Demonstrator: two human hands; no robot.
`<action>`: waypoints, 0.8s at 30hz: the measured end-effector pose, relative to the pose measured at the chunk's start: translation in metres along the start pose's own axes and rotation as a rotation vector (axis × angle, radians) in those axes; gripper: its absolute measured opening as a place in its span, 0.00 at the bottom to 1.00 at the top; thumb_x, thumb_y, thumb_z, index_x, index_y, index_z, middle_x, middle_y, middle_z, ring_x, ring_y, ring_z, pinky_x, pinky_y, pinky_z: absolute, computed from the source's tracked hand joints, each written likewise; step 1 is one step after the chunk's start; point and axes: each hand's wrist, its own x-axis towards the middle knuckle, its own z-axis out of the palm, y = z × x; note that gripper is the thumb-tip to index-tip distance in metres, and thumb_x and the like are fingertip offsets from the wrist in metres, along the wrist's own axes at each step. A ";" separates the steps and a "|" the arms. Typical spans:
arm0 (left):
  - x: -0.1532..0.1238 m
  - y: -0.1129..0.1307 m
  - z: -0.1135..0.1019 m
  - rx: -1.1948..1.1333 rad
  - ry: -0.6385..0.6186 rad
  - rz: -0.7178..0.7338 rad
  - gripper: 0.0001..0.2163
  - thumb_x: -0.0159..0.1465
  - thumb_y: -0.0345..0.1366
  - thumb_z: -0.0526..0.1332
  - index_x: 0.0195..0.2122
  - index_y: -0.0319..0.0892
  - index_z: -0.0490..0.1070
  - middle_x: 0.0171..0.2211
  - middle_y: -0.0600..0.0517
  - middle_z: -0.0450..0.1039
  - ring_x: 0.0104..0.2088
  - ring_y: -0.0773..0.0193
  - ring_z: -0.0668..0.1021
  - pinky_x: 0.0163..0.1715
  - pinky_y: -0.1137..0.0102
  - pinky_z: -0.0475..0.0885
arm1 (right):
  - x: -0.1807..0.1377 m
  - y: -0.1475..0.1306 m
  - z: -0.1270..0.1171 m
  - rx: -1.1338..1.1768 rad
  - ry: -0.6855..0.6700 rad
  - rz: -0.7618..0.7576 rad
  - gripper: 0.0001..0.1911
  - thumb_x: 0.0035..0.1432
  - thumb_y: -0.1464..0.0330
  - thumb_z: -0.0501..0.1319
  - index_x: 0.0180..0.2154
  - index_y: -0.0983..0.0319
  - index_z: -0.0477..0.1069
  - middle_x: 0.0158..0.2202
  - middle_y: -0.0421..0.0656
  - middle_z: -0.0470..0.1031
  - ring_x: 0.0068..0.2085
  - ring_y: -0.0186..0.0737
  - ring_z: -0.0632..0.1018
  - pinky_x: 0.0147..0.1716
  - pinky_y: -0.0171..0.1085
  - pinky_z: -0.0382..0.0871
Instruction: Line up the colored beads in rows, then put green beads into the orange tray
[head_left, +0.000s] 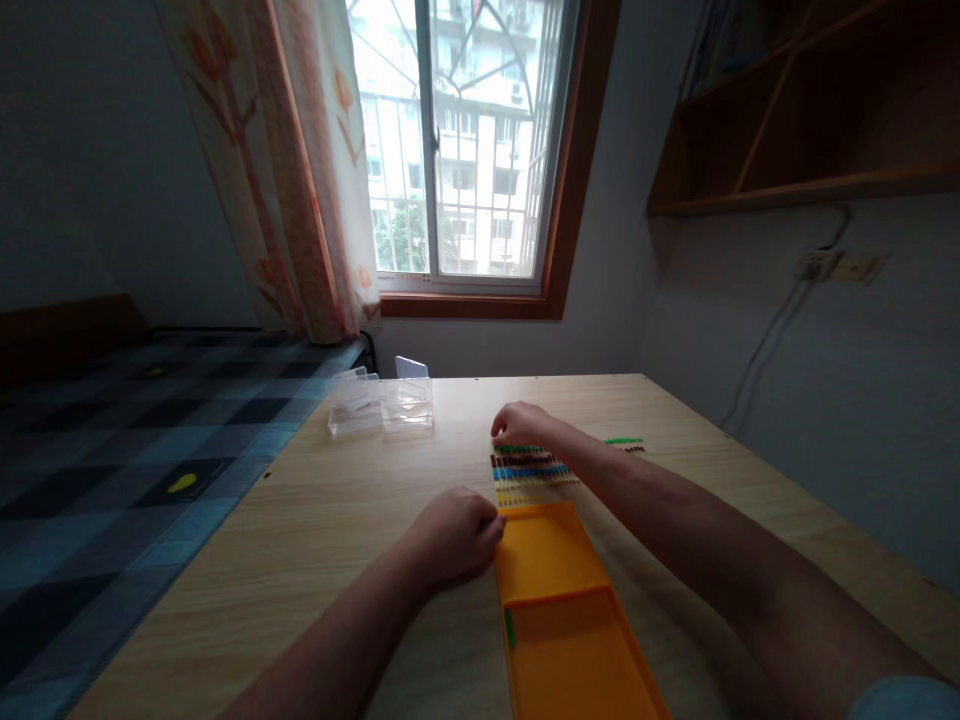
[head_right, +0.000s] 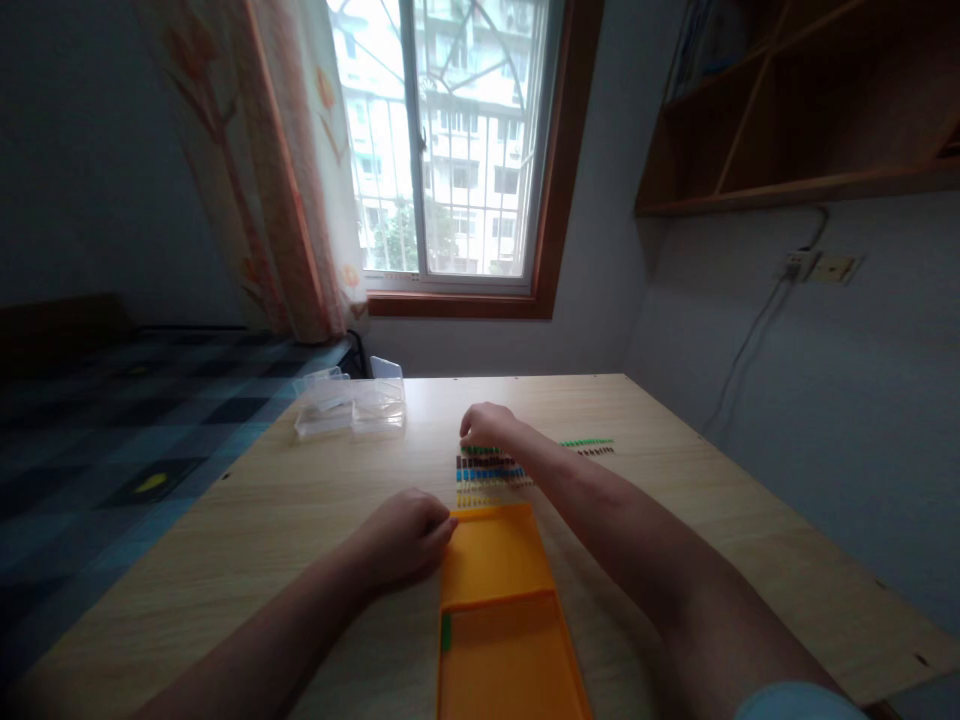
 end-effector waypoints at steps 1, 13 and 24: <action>0.000 0.000 0.000 -0.008 0.005 0.002 0.18 0.66 0.38 0.54 0.19 0.40 0.70 0.19 0.50 0.72 0.19 0.68 0.60 0.24 0.69 0.53 | 0.001 -0.001 0.000 -0.006 0.011 0.014 0.13 0.55 0.62 0.69 0.43 0.54 0.83 0.44 0.40 0.83 0.43 0.38 0.80 0.36 0.31 0.67; 0.001 0.000 0.000 -0.019 0.021 -0.012 0.19 0.65 0.38 0.54 0.18 0.40 0.68 0.19 0.50 0.71 0.18 0.69 0.58 0.24 0.69 0.51 | 0.003 -0.018 0.004 -0.081 -0.048 0.158 0.15 0.65 0.59 0.63 0.49 0.61 0.76 0.49 0.47 0.77 0.48 0.45 0.78 0.47 0.43 0.74; 0.000 0.000 -0.003 0.002 0.014 0.014 0.18 0.64 0.38 0.55 0.18 0.40 0.68 0.19 0.50 0.72 0.19 0.68 0.61 0.24 0.69 0.53 | -0.032 -0.035 -0.017 -0.039 0.129 0.073 0.10 0.64 0.63 0.62 0.40 0.60 0.82 0.40 0.46 0.82 0.43 0.42 0.80 0.38 0.35 0.69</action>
